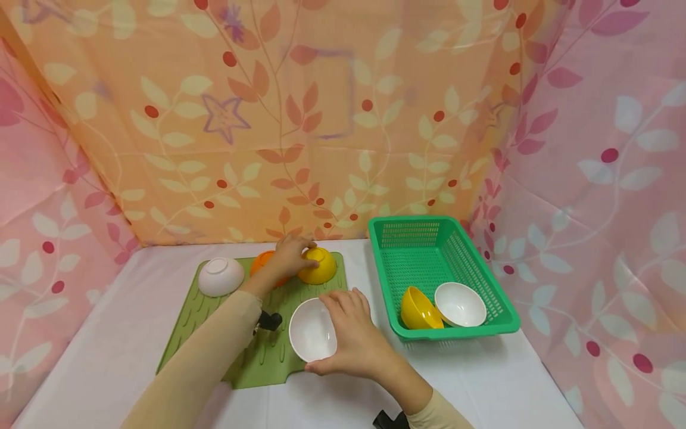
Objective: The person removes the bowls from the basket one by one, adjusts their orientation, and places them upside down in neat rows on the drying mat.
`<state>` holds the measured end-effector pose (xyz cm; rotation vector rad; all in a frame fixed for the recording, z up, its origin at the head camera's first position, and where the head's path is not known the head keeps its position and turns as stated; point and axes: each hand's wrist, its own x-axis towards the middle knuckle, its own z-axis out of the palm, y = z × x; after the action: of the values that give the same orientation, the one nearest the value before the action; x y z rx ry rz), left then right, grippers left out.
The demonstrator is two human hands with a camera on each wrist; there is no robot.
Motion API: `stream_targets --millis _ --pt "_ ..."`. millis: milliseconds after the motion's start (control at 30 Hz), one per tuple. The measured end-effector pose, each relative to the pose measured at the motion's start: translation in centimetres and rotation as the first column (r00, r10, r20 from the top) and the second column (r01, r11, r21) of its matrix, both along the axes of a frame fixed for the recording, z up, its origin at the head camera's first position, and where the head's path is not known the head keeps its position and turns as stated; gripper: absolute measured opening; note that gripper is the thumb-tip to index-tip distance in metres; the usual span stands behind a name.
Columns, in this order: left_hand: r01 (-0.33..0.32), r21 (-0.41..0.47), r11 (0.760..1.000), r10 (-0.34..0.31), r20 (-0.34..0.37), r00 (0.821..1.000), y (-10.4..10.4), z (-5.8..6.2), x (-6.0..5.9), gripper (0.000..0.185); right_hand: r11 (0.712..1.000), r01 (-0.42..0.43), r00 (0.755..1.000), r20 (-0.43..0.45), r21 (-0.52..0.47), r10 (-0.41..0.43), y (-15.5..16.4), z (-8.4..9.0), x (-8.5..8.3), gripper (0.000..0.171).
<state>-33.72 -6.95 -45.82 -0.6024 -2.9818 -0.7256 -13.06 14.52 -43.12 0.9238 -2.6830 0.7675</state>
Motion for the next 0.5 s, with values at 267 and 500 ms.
stream_targets --millis 267,500 --pt "0.016 0.087 0.996 -0.009 -0.073 0.997 -0.8 2.7 2.5 0.061 1.000 -0.011 1.000 0.013 0.022 0.011 -0.3 -0.9 -0.1 0.119" --pt "0.120 0.203 0.972 -0.092 -0.139 0.986 -3.3 7.2 7.9 0.059 1.000 -0.007 1.000 -0.016 0.003 0.007 -0.4 -1.5 -0.7 0.119"
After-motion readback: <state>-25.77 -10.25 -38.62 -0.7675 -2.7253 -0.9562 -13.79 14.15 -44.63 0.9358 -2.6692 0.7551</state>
